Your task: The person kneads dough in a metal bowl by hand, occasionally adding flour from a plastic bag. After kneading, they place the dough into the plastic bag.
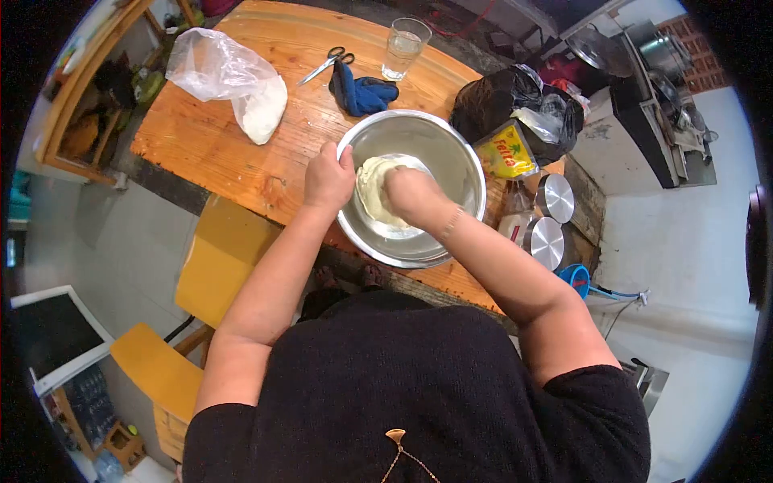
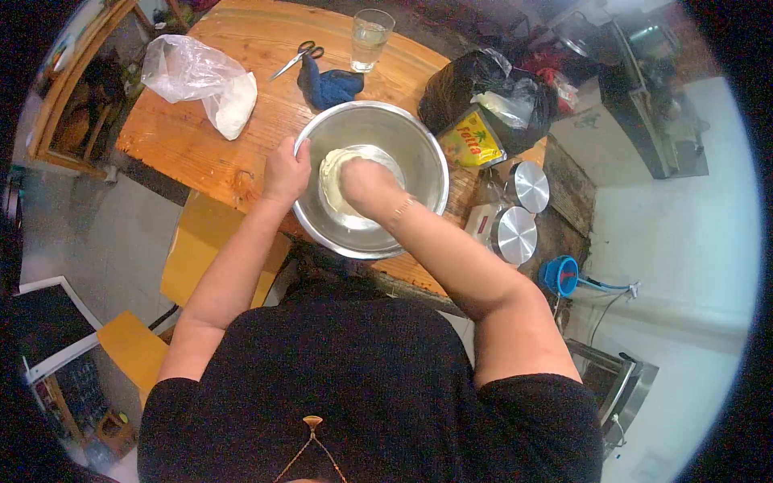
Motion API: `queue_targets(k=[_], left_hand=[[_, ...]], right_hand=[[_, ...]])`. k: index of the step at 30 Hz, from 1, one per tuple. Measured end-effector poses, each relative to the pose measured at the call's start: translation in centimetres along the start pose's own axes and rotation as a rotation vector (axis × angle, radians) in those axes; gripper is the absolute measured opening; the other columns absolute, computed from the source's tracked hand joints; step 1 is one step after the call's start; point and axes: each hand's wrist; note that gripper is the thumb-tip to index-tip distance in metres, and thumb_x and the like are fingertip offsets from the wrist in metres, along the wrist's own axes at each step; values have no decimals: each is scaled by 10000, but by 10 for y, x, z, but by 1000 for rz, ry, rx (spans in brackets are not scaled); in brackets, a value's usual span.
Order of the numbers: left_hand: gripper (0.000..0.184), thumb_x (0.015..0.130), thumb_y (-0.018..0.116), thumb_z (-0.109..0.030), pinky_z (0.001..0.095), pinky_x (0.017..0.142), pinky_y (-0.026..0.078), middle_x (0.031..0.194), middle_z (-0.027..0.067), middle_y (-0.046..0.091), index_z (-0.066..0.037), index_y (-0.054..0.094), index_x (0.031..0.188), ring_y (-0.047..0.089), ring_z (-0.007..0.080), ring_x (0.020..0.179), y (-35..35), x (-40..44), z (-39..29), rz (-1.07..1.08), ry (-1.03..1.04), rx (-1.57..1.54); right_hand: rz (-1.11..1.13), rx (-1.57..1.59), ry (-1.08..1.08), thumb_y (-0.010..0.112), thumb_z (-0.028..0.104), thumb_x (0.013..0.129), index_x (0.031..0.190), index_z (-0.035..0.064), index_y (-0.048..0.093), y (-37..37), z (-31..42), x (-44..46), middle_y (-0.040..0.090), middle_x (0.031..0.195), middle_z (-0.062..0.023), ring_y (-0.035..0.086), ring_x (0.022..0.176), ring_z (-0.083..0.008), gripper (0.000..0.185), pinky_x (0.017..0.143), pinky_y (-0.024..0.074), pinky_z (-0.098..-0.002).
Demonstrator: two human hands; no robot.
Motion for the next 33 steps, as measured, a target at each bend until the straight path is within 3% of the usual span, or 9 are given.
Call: queue_targets(k=[11,15,18,22,24,25,30,32,33], left_hand=[[279,884,518,-275,524,660,454,763,276,605,-1,545,843,586,458,736,-7,-12,-24,96,-105,23],[252,880,531,-238,518,637,445,743,274,593,6,527,820,574,462,723,-4,-10,-15,89,-4,-124],[230,880,534,-210,513,626,439,723,270,584,6,519,804,565,465,710,-5,-14,-17,85,-58,-156],[220,885,527,-203,510,622,437,726,269,582,7,525,816,562,465,707,-7,-17,-17,105,-42,-117],[224,888,524,-204,508,623,436,736,269,582,11,527,826,563,464,714,-7,-21,-19,56,-32,-141],[224,888,524,-204,508,623,436,736,269,582,11,527,826,563,464,714,-6,-22,-19,50,-32,-140],[252,894,516,-229,519,648,444,770,279,595,20,526,860,574,464,737,-3,-28,-20,3,-96,-24],[259,895,516,-235,522,656,448,771,283,596,21,527,863,577,465,742,-2,-27,-21,-3,-113,8],[266,895,515,-241,524,663,452,772,287,598,22,527,866,580,466,746,-1,-26,-22,-11,-131,40]], right_hand=[[580,-108,98,514,133,784,858,22,698,28,2,-14,662,940,-198,651,884,-323,227,778,513,-408],[598,-61,117,496,118,763,853,-9,684,36,-12,-7,638,947,-245,629,905,-357,244,791,492,-422],[510,-7,152,512,124,750,840,-18,681,49,-24,1,630,913,-266,624,884,-370,239,783,488,-423],[250,173,191,535,117,720,794,-46,668,59,-32,18,618,838,-287,615,815,-397,223,756,476,-435],[270,340,456,570,76,726,813,-7,684,46,-23,29,661,813,-206,654,667,-311,167,658,518,-375],[239,393,500,552,87,735,773,-40,666,49,-24,33,651,739,-196,641,573,-297,175,582,510,-376],[389,695,719,531,52,771,758,-80,635,30,-26,44,609,666,-208,627,547,-274,168,558,518,-357],[427,1133,670,512,105,831,721,-27,580,31,-37,33,579,672,-126,617,589,-234,185,524,522,-364],[585,1348,564,548,125,876,901,-63,588,34,-54,31,586,753,-94,632,726,-209,194,662,543,-341]])
Point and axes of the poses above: each hand's wrist, its own x-axis towards the middle knuckle, its own y-axis out of the palm, z = x × y
